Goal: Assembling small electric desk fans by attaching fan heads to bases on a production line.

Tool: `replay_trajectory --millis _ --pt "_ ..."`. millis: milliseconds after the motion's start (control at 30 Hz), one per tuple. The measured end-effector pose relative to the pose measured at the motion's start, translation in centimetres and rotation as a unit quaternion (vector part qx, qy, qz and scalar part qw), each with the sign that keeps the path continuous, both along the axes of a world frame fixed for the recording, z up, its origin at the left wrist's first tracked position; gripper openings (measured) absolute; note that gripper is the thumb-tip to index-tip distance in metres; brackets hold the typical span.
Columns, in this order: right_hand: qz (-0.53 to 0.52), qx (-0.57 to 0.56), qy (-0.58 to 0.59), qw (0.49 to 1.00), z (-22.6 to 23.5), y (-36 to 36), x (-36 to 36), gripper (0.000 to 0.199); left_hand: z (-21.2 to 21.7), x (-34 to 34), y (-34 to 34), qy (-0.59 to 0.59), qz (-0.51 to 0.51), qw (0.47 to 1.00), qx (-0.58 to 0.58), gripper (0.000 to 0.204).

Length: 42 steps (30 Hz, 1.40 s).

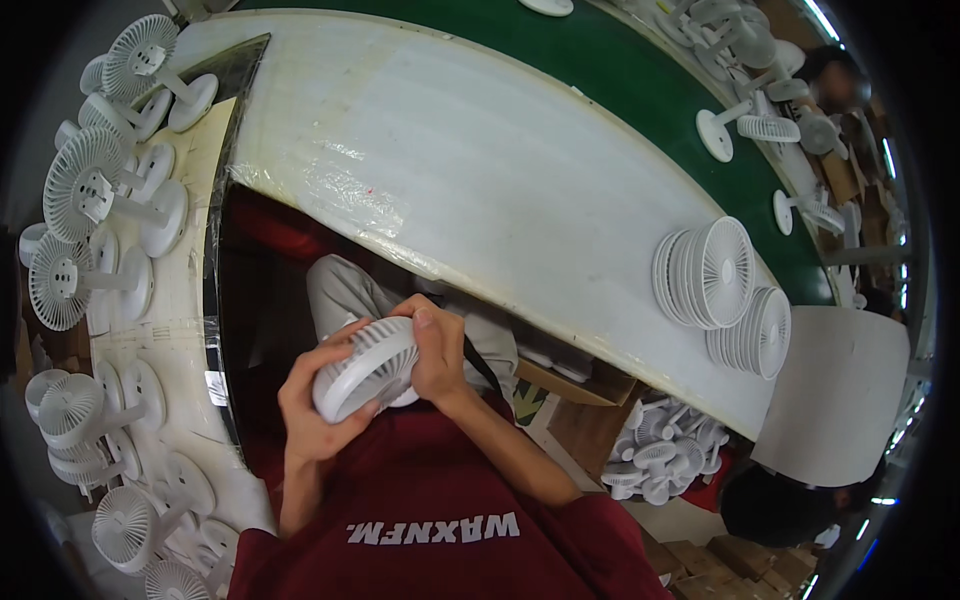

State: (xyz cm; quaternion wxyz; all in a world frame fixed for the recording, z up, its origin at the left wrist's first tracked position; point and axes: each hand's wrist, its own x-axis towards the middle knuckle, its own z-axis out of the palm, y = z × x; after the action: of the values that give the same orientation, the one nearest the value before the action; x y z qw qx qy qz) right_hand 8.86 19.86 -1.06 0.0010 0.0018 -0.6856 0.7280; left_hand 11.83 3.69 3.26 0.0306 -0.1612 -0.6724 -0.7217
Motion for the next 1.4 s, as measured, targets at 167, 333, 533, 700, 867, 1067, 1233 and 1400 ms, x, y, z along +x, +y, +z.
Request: replay_trajectory --millis 167,333,533,700,867,1067,1233,1400 --pt "-0.050 0.041 -0.035 0.997 -4.2 0.9 1.4 0.053 -2.8 -0.2 0.3 -0.114 -0.056 0.992 -0.009 0.066" --pt "0.004 0.132 -0.140 0.981 -1.6 2.4 0.6 0.055 -2.7 -1.4 0.7 -0.163 -0.097 0.980 0.053 0.072" --pt "0.046 0.160 -0.193 0.967 0.9 1.3 -1.6 0.053 -3.3 -4.0 -0.3 -0.226 -0.167 0.945 0.170 0.083" --pt "0.059 0.280 -0.048 0.957 0.6 -2.2 -1.7 0.054 -6.1 -5.6 -4.7 -0.297 -0.124 0.904 0.282 0.084" --pt "0.233 0.421 0.324 0.815 0.8 -4.0 -3.1 0.093 -9.8 -6.0 -7.1 -0.297 -0.079 0.859 0.410 0.067" --pt "0.278 0.446 0.354 0.773 -1.9 -6.3 -4.1 0.092 -11.5 -5.3 -7.3 -0.341 -0.013 0.778 0.527 0.054" --pt "0.247 0.444 0.339 0.792 -4.5 -7.0 -2.3 0.090 -13.9 -4.0 -6.8 -0.353 -0.016 0.755 0.553 0.050" --pt "0.224 0.465 0.309 0.799 -4.1 -6.3 -1.3 0.090 -14.0 -3.3 -5.8 -0.350 -0.048 0.753 0.555 0.047"
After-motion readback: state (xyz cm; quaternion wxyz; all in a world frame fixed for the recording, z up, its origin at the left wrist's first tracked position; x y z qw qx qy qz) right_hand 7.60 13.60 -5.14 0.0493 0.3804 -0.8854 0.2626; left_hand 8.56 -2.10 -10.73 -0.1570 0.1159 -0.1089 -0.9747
